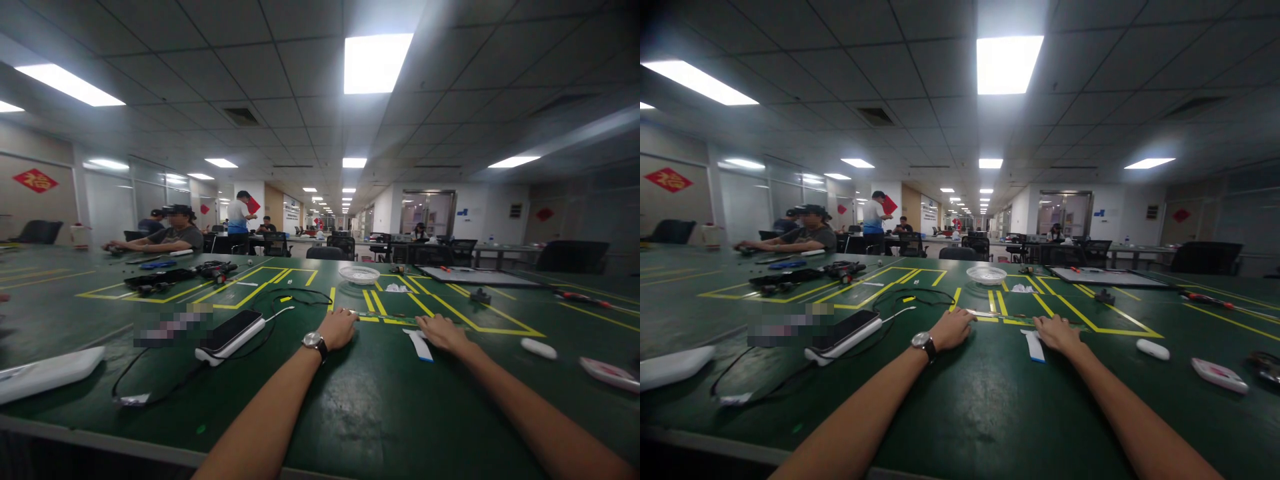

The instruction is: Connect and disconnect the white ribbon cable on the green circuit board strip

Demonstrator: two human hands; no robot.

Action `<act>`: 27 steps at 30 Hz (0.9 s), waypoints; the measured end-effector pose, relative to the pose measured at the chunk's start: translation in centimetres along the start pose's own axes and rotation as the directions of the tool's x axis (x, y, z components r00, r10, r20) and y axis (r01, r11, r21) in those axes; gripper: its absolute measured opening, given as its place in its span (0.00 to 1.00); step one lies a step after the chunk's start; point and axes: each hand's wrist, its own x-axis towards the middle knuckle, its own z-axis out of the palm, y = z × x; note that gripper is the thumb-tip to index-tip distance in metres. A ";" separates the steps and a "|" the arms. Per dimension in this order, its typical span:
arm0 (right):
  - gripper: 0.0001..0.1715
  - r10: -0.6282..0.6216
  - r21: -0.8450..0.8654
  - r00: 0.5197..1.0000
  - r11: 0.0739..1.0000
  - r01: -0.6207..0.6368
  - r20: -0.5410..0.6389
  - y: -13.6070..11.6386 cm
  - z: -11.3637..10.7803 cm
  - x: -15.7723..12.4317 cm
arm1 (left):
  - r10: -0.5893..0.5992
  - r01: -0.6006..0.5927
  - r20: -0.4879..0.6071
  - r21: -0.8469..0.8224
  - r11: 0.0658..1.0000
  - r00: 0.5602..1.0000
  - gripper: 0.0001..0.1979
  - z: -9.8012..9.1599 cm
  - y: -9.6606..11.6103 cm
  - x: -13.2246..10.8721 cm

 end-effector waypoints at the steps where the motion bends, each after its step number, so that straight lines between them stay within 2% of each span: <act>1: 0.36 -0.025 0.006 1.000 1.000 0.025 0.008 -0.3 0.0 0.0 | -0.006 0.006 -0.012 0.001 1.000 1.000 0.18 -0.1 0.0 0.0; 4: 0.34 -0.194 0.070 0.980 0.979 0.191 0.040 -1.2 0.0 0.0 | -0.031 0.031 -0.046 0.005 1.000 0.998 0.17 -0.2 0.1 0.1; 8: 0.32 -0.432 0.193 0.902 0.886 0.422 0.013 -3.2 -0.1 -0.4 | -0.043 0.043 -0.066 0.000 0.999 0.997 0.16 -0.2 0.1 0.2; 13: 0.25 -0.680 0.307 0.732 0.686 0.659 -0.051 -7.1 -0.7 -3.0 | -0.017 0.017 -0.009 -0.008 1.000 1.000 0.16 0.2 0.0 0.3; 16: 0.18 -0.772 0.338 0.629 0.571 0.748 -0.086 -9.3 -1.2 -5.0 | 0.038 -0.037 0.041 -0.024 0.999 0.998 0.17 0.5 -0.1 0.3; 18: 0.16 -0.800 0.333 0.589 0.527 0.782 -0.118 -10.1 -1.5 -5.7 | 0.075 -0.072 0.066 -0.051 0.996 0.995 0.17 0.7 -0.1 0.3; 19: 0.15 -0.791 0.317 0.596 0.535 0.783 -0.137 -10.3 -1.7 -5.7 | 0.089 -0.084 0.081 -0.068 0.994 0.993 0.18 0.8 -0.1 0.3; 20: 0.15 -0.760 0.286 0.631 0.577 0.765 -0.155 -10.2 -2.0 -5.6 | 0.098 -0.090 0.098 -0.084 0.992 0.990 0.19 0.9 -0.1 0.3; 22: 0.15 -0.603 0.178 0.781 0.760 0.625 -0.162 -9.3 -2.5 -4.9 | 0.101 -0.088 0.128 -0.108 0.990 0.987 0.21 1.0 -0.1 0.3; 24: 0.17 -0.358 0.050 0.922 0.928 0.368 -0.151 -7.6 -2.9 -4.0 | 0.098 -0.079 0.147 -0.127 0.989 0.984 0.23 0.9 0.0 0.3; 25: 0.18 -0.259 0.011 0.955 0.965 0.264 -0.145 -6.6 -3.0 -3.6 | 0.095 -0.075 0.153 -0.131 0.989 0.984 0.23 0.9 0.0 0.3; 27: 0.21 -0.122 -0.028 0.985 0.992 0.120 -0.121 -4.6 -3.1 -3.0 | 0.092 -0.070 0.164 -0.133 0.989 0.982 0.23 0.7 0.1 0.2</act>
